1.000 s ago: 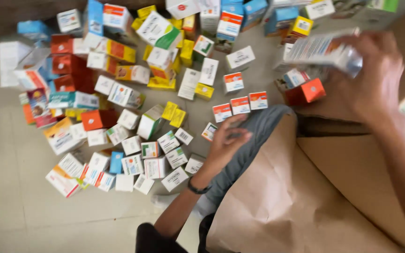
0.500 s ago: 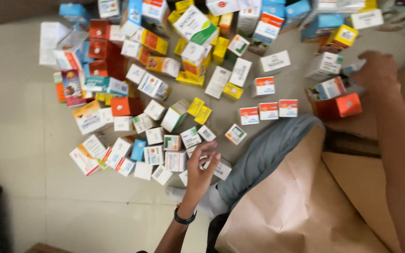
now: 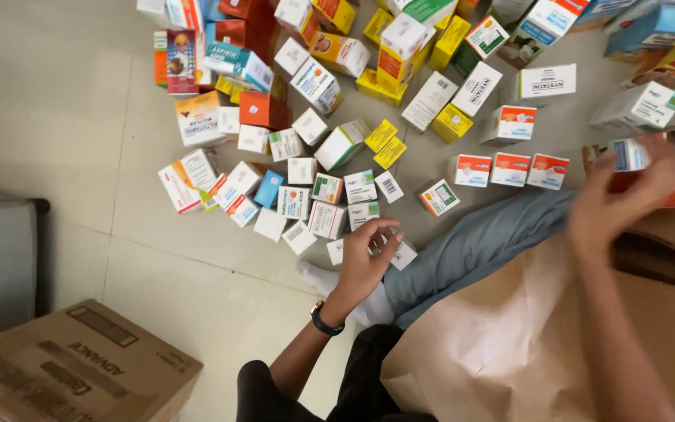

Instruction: The person sorts and packs various medicine boxes from the floor into a larger cardboard box.

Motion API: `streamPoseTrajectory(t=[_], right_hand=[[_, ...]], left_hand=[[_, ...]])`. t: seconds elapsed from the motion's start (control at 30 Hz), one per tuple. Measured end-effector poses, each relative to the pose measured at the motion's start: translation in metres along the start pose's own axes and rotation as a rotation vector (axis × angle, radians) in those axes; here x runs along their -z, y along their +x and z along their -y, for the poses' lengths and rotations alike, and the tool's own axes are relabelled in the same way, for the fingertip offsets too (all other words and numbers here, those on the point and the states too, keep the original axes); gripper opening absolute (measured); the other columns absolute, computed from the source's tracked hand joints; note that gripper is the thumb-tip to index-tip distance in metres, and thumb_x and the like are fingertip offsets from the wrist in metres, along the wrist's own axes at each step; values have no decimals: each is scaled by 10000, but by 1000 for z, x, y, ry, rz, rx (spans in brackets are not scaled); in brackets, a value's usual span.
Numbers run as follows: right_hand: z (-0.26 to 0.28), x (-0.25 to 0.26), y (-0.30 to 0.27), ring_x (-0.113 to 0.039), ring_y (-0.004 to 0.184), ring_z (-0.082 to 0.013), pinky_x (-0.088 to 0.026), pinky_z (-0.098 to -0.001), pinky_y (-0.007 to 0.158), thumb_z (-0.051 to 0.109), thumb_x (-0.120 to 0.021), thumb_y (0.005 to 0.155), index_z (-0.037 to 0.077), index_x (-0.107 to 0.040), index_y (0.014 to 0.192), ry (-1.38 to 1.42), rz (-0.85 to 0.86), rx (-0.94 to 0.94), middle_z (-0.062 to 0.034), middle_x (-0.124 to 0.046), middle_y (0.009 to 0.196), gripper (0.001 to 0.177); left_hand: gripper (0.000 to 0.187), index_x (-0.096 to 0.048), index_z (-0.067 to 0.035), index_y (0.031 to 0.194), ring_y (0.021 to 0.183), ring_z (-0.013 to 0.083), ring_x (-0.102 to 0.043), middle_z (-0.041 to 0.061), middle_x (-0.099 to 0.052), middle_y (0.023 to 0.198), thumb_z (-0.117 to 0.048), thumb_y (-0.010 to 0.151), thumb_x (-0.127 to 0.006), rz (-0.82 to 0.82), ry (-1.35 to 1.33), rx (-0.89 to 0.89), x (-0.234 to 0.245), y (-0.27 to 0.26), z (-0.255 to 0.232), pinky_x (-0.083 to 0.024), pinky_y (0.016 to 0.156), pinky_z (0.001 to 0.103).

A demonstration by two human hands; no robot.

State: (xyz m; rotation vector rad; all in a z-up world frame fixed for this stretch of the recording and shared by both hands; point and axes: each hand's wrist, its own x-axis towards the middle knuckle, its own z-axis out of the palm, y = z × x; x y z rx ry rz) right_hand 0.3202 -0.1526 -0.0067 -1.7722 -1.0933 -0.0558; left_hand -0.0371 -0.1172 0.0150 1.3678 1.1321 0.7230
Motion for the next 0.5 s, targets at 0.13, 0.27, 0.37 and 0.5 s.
streamPoseTrajectory(t=[0.13, 0.27, 0.37, 0.5], right_hand=[[10, -24, -54, -429, 1380, -376, -328, -518, 1190, 86, -646, 1055, 4, -596, 1322, -205, 54, -80, -178, -500, 1447, 283], [8, -28, -60, -398, 1415, -385, -281, -563, 1198, 155, -684, 1098, -1, -586, 1340, -211, 17, -60, -189, -470, 1464, 304], [9, -26, -60, -395, 1403, -368, -276, -556, 1215, 133, -645, 1075, 2, -567, 1354, -191, 23, -34, -178, -469, 1460, 318], [8, -27, -63, -395, 1406, -374, -283, -549, 1211, 107, -666, 1041, 17, -583, 1325, -192, 48, -45, -170, -474, 1490, 309]], left_hand=[[164, -733, -34, 1063, 550, 45, -454, 6, -655, 696, -93, 910, -736, -47, 40, 75, -1, -8, 6, -355, 495, 232], [119, -745, -43, 1024, 587, 40, -453, 5, -626, 691, -91, 915, -759, -122, 53, 5, 23, -11, 16, -363, 519, 224], [153, -747, -76, 1022, 596, 72, -492, 7, -619, 705, -55, 871, -761, -269, 266, -102, 65, -3, 20, -411, 538, 246], [198, -734, -65, 1038, 672, 173, -581, 71, -635, 787, -48, 844, -770, -451, 538, -101, 118, -6, 14, -497, 630, 316]])
